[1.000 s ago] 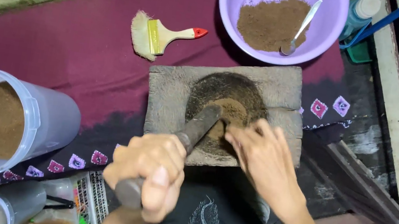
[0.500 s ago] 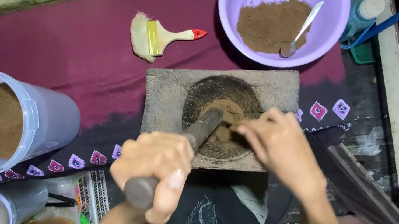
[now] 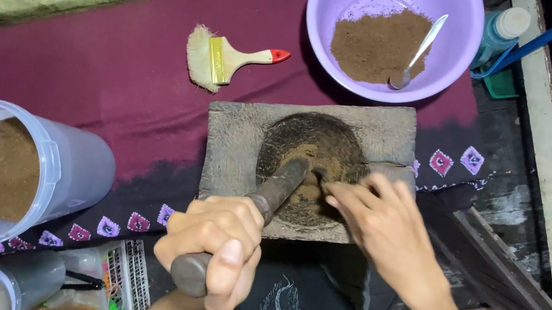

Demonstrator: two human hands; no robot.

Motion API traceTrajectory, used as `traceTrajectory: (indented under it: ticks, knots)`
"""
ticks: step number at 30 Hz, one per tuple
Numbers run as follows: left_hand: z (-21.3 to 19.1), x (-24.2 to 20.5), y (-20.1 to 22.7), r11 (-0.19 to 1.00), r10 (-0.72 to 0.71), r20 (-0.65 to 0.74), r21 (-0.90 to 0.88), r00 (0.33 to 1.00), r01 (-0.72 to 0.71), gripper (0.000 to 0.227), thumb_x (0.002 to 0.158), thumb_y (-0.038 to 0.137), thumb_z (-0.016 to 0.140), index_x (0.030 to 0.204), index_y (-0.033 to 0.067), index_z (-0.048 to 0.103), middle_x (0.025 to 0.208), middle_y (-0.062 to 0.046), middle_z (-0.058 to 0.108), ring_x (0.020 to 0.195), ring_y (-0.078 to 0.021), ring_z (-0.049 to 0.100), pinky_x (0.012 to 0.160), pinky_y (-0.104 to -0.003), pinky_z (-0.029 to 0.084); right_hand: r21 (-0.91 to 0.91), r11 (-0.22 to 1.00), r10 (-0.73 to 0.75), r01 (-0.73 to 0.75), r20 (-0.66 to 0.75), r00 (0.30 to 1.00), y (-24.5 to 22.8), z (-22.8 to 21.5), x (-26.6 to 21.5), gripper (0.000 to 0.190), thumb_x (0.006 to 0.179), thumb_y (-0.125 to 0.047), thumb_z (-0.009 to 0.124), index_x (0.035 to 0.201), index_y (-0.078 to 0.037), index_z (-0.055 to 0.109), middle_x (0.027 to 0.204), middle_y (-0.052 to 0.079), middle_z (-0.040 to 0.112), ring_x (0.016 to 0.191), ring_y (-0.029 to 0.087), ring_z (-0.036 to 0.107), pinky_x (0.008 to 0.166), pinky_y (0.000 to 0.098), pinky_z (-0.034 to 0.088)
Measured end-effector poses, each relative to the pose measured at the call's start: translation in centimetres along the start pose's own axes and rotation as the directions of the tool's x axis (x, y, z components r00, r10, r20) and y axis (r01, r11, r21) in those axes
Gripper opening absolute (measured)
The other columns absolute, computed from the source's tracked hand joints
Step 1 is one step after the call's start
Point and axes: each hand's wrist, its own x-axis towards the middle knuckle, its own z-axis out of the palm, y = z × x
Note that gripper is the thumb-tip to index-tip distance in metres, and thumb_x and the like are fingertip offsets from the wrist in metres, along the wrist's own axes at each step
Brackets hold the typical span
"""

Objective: Grinding a brown powdery substance in a stone mortar using a wooden pestle and a spoon to stir the contents.

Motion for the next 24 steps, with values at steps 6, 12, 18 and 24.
traceTrajectory:
  ticks: [6, 12, 18, 24]
  knots:
    - [-1.6, -0.9, -3.4, 0.984, -0.178, 0.323, 0.059, 0.929, 0.168, 0.043, 0.093, 0.006, 0.055, 0.055, 0.0088, 0.035, 0.048, -0.002, 0.036, 0.037, -0.0159, 0.034, 0.041, -0.029, 0.031, 0.136, 0.991, 0.020, -0.002, -0.126, 0.992, -1.0, -5.8, -2.6, 0.027, 0.092, -0.026, 0.072, 0.116, -0.013, 0.072, 0.097, 0.002, 0.075, 0.076, 0.018, 0.055, 0.059, 0.0345, 0.038]
    - [-1.2, 3.2, 0.3, 0.971, -0.144, 0.475, -0.102, 0.868, 0.218, 0.033, 0.082, 0.003, 0.049, 0.054, 0.0094, 0.032, 0.046, -0.002, 0.032, 0.034, -0.0158, 0.031, 0.042, -0.030, 0.026, 0.356, 0.932, -0.048, 0.061, -0.045, 0.998, 1.5, -0.3, 1.2, 0.007, 0.090, -0.007, 0.074, 0.087, -0.008, 0.068, 0.053, -0.005, 0.047, 0.062, 0.017, 0.043, 0.053, 0.0394, 0.036]
    - [-2.7, -0.6, -3.0, 0.982, -0.129, 0.560, -0.045, 0.818, 0.185, 0.033, 0.079, 0.000, 0.051, 0.055, 0.0092, 0.031, 0.048, -0.004, 0.029, 0.036, -0.0194, 0.027, 0.042, -0.031, 0.025, 0.312, 0.929, 0.211, -0.200, 0.000, 0.978, 4.9, -3.8, 1.6, 0.029, 0.102, -0.026, 0.057, 0.114, -0.010, 0.077, 0.095, 0.006, 0.074, 0.085, 0.019, 0.058, 0.075, 0.0387, 0.040]
    - [-1.9, 1.8, -1.2, 0.965, -0.200, 0.496, -0.051, 0.845, 0.259, 0.040, 0.089, 0.008, 0.053, 0.055, 0.0098, 0.031, 0.048, -0.002, 0.032, 0.035, -0.0174, 0.030, 0.042, -0.031, 0.027, 0.223, 0.973, 0.097, -0.063, -0.145, 0.985, 2.8, -1.0, 2.8, 0.022, 0.087, 0.002, 0.070, 0.099, -0.015, 0.077, 0.065, 0.004, 0.063, 0.061, 0.023, 0.057, 0.059, 0.0411, 0.051]
